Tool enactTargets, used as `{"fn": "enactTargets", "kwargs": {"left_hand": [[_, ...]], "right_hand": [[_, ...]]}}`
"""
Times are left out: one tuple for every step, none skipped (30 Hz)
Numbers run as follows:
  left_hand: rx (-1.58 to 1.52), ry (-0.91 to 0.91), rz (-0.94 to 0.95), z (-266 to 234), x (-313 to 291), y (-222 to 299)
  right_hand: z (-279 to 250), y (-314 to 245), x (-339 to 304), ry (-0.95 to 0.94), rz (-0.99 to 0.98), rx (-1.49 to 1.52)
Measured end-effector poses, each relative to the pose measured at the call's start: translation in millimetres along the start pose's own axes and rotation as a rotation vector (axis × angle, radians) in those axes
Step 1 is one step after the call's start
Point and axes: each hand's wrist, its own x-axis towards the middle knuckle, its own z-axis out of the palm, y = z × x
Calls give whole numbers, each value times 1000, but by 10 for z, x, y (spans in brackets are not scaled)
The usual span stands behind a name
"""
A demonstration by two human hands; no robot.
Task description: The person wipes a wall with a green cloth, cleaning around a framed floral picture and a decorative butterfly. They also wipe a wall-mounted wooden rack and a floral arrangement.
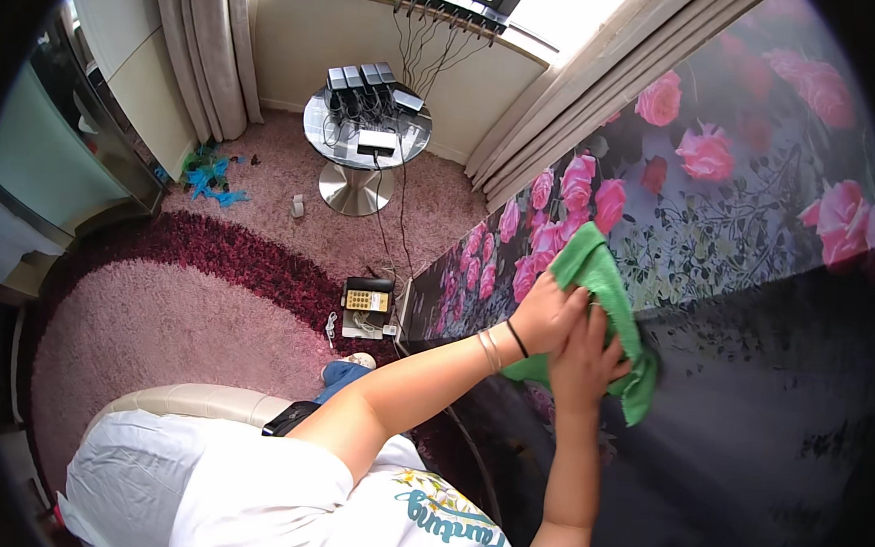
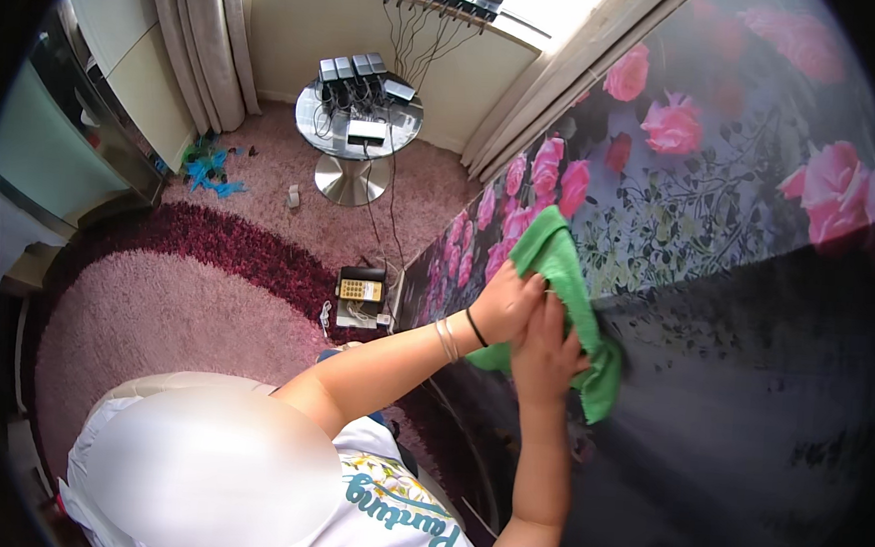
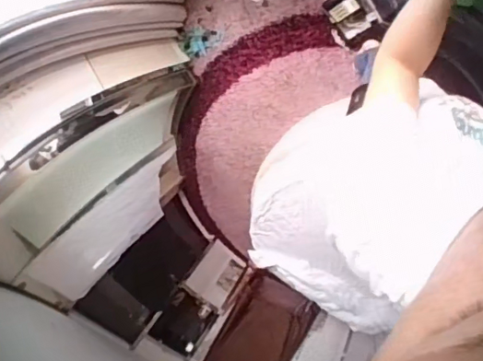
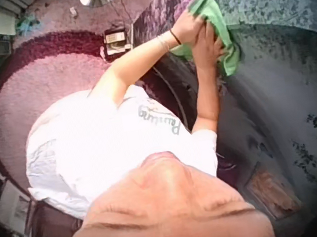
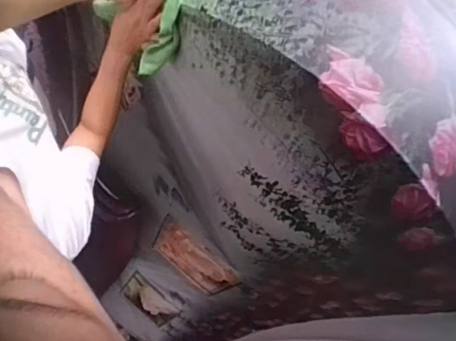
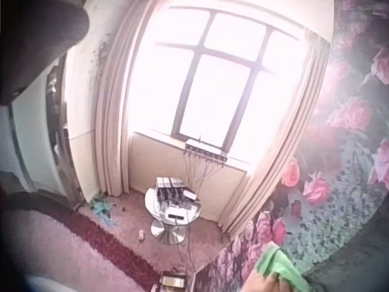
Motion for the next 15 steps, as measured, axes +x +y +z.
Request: {"fn": "enactTargets", "kwargs": {"left_hand": [[-83, -48, -111, -64, -108, -100], [-244, -2, -240, -51, -259, -298], [-314, 37, -293, -48, -394, -404], [-149, -13, -273, -48, -604, -668], [14, -29, -246, -46, -838, -890], [44, -40, -295, -60, -1035, -1020], [126, -46, -308, -63, -1261, -1206], [148, -57, -385, -82, -1507, -1471], [176, -128, -451, -90, -1717, -1622], [208, -191, -515, -101, -1892, -1759], [67, -141, -626, -57, -2054, -1920], [173, -238, -575, -29, -2139, -2056], [279, -334, -523, -15, -2179, -2189], [386, -429, -470, -4, -2179, -2265], [550, -337, -399, 54, -2064, -2145]], "right_hand": [[82, -86, -45, -18, -58, 19], [189, -189, -98, -32, -124, 36], [329, -286, -224, -82, -115, 189], [486, -395, -383, -138, -103, 337], [684, -516, -572, -207, -65, 567], [856, -623, -753, -275, -18, 802], [944, -695, -866, -362, -76, 799], [857, -760, -807, -398, -213, 645], [880, -778, -883, -313, -280, 691], [909, -803, -941, -222, -354, 741], [903, -827, -946, -309, -366, 753], [939, -839, -927, -515, -325, 863], [830, -811, -894, -416, -348, 866], [677, -757, -849, -315, -370, 870], [630, -666, -858, -304, -365, 874]]}}
